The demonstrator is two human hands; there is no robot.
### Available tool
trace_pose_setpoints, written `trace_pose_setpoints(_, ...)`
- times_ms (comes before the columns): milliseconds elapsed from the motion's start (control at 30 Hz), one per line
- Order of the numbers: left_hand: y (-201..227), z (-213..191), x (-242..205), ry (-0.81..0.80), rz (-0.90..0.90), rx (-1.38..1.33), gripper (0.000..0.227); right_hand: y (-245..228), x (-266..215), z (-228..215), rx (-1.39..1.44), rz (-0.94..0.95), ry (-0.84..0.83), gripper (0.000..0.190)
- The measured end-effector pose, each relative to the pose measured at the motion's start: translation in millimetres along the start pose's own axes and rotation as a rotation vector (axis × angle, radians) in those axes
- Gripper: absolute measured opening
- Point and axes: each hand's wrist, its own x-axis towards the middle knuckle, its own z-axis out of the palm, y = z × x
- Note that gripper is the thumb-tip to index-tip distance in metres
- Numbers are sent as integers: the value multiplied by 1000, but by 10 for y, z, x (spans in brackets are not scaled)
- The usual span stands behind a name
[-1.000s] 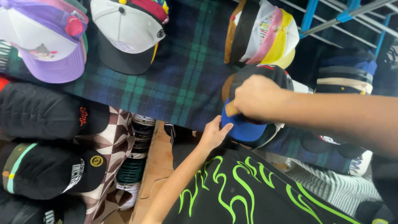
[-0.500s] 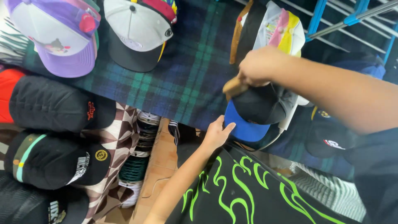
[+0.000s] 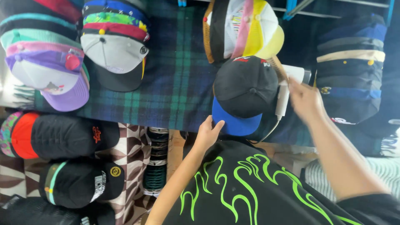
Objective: Cleaning and reshaping baseball caps using a handheld steamer and a brush
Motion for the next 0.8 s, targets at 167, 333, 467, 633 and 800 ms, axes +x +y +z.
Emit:
trace_pose_setpoints(167,199,-29,-25,-3,-21,6,54,438,-1727,600,305,92,24,39)
trace_pose_setpoints(333,120,59,76,21,8,-27,51,875,-2130,767,568,585,-84,49)
trace_pose_setpoints(467,133,133,140,58,35,-44,53,401,-1304,921,756,245,135,39)
trace_pose_setpoints(633,244,240,143,79,63,-28,53,287,-56,960,791,199,187,36)
trace_pose_setpoints(800,66,231,192,142,-57,-100,60,-458,-195,-131,474,-591,346,32)
